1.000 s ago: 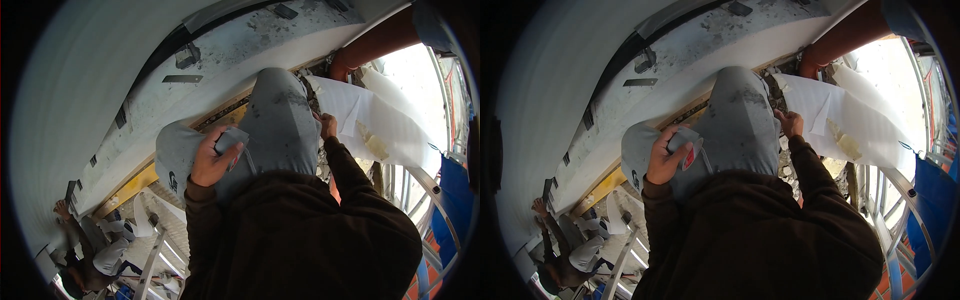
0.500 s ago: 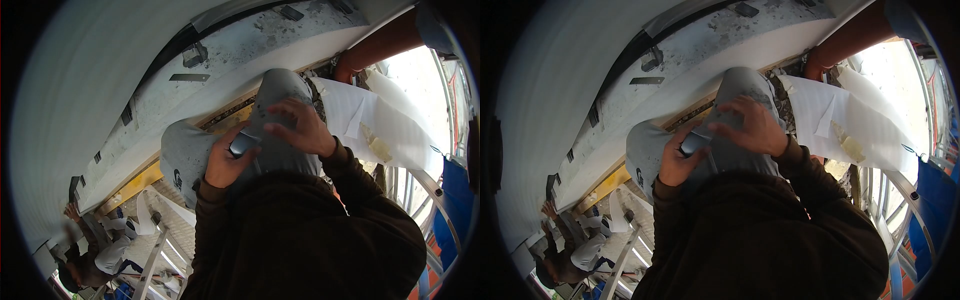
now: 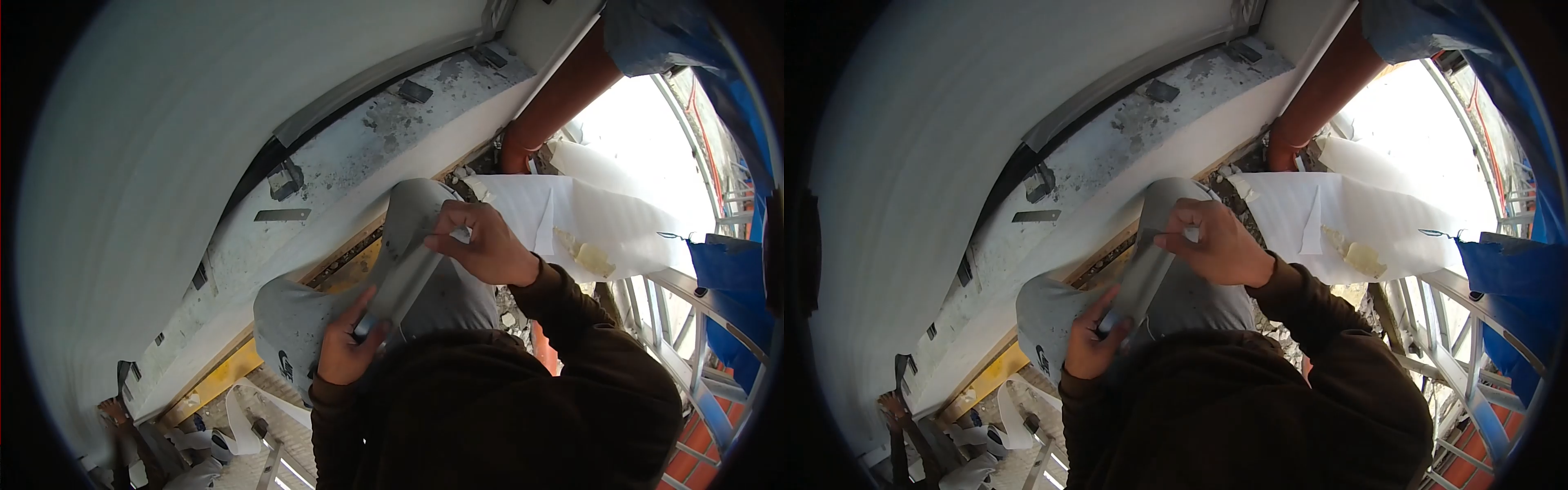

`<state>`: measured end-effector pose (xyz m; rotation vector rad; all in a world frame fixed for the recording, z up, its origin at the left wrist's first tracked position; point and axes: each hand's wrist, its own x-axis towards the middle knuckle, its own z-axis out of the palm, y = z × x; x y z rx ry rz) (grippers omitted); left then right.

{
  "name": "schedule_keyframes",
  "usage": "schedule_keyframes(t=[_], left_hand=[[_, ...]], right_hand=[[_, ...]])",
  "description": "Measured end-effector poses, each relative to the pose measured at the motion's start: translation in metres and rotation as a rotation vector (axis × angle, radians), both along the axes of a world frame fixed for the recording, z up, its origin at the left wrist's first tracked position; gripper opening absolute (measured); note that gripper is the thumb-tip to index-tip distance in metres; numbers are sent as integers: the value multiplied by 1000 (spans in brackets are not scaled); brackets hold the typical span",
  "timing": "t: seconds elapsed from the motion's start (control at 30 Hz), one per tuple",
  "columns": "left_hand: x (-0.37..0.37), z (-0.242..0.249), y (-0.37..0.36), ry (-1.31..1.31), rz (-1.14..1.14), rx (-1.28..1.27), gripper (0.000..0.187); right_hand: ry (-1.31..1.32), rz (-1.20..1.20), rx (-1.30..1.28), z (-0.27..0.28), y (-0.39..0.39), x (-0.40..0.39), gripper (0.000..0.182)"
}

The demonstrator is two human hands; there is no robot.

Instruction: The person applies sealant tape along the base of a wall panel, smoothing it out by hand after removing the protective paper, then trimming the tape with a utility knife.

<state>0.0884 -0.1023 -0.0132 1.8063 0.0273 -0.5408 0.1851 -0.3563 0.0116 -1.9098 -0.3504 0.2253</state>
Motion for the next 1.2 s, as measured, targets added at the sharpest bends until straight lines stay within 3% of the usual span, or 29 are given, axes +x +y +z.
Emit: schedule_keyframes(t=[0.07, 0.13, 0.37, 0.43, 0.47, 0.57, 0.63, 0.73, 0.77, 0.8, 0.83, 0.87, 0.93, 1.0, 1.07, 1.2], left_hand=[[6, 2, 3, 125, -24, 18, 61], [11, -1, -1, -53, -74, 89, 50], [22, 15, -9, -60, -88, -39, 39], [29, 27, -12, 120, -76, -52, 33], [26, 22, -7, 118, -79, -51, 33], [27, 8, 13, 78, -173, 83, 27], [23, 12, 16, 72, -169, 95, 22], [38, 48, 4, 54, -240, 275, 16], [42, 48, 2, 59, -214, 277, 16], [44, 47, 0, -218, -326, 387, 15], [47, 47, -3, -497, -440, 501, 15], [51, 52, -10, -490, -415, 513, 15], [54, 64, -31, -510, -562, 532, 15], [57, 64, -41, -522, -643, 555, 16], [61, 67, -45, -542, -716, 571, 18], [58, 81, -35, -454, -599, 558, 31]], right_hand=[[-9, -23, -38, 16, -19, 8, 17], [-49, -40, -43, 22, -25, 5, 17], [-120, -167, -28, 48, -40, 1, 16], [-256, -256, -26, 46, -47, 4, 19], [-207, -406, 33, 41, -64, 9, 23], [-173, -408, -48, 43, -106, 17, 24], [-97, -368, -337, 21, -120, 18, 19], [-67, -372, -447, -40, -148, 8, 30], [8, -562, -717, -42, -140, -5, 53], [18, -688, -1174, -37, -127, -15, 74], [18, -634, -881, -39, -127, -19, 78], [21, -573, -591, -40, -130, -21, 82], [-38, -112, -261, 11, -74, -28, 85], [-173, 329, -202, 36, -33, -30, 78], [-62, 401, -124, 31, -12, -25, 69], [214, 481, -54, 28, 5, -12, 43]])
